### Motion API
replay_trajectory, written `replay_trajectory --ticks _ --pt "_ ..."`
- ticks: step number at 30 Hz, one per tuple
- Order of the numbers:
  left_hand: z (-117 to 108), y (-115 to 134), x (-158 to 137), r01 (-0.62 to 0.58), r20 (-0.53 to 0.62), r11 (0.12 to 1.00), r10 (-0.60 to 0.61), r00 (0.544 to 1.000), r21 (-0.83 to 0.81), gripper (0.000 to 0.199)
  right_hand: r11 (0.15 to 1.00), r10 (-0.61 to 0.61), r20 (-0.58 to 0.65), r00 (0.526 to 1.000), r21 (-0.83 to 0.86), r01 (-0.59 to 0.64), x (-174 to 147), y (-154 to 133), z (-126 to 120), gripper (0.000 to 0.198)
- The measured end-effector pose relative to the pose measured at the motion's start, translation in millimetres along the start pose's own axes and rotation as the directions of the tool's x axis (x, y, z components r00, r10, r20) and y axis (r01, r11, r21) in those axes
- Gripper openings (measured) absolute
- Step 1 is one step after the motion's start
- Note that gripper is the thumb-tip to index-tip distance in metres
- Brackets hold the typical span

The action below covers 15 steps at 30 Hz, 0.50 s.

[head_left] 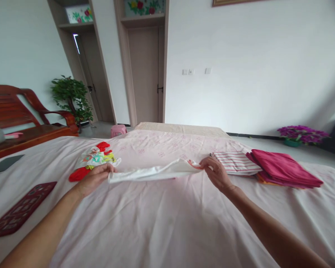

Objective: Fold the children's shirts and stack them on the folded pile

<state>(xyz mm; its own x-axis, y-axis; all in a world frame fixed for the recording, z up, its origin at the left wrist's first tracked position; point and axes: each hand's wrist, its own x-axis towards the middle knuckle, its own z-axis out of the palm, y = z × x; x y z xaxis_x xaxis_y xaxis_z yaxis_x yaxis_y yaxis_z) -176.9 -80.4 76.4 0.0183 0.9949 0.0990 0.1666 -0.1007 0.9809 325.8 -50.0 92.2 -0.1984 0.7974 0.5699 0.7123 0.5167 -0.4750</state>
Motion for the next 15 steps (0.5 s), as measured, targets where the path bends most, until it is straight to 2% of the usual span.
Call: replay_trajectory --ticks 2,4,5,8,10,13,15 --pt "3 -16 1 0.082 0.073 0.980 -0.096 0.993 0.180 0.019 0.978 0.174 0.195 0.965 -0.148 -0.146 -13 17 -8 0.025" --pt "11 -28 6 0.096 0.051 0.958 -0.114 0.992 0.270 0.021 0.919 0.353 0.238 0.905 -0.270 -0.287 -18 26 -6 0.029" --pt "18 -33 10 0.085 0.039 0.950 -0.101 0.994 0.299 0.023 0.901 0.394 0.232 0.890 -0.291 -0.323 -18 27 -3 0.030" --pt "40 -39 21 0.022 0.059 0.890 -0.055 0.997 0.456 0.037 0.920 0.351 0.233 0.907 -0.263 -0.289 -7 19 19 0.029" --pt "55 -41 25 -0.020 0.066 0.786 -0.026 0.997 0.618 0.042 0.925 0.334 0.221 0.916 -0.264 -0.274 4 11 39 0.034" --pt "70 -44 27 -0.049 0.046 0.599 0.020 0.999 0.799 0.042 0.890 0.397 0.243 0.885 -0.336 -0.307 20 5 65 0.049" --pt "73 -45 28 -0.038 0.027 0.530 0.030 0.999 0.847 0.034 0.885 0.414 0.299 0.860 -0.352 -0.304 28 5 76 0.045"
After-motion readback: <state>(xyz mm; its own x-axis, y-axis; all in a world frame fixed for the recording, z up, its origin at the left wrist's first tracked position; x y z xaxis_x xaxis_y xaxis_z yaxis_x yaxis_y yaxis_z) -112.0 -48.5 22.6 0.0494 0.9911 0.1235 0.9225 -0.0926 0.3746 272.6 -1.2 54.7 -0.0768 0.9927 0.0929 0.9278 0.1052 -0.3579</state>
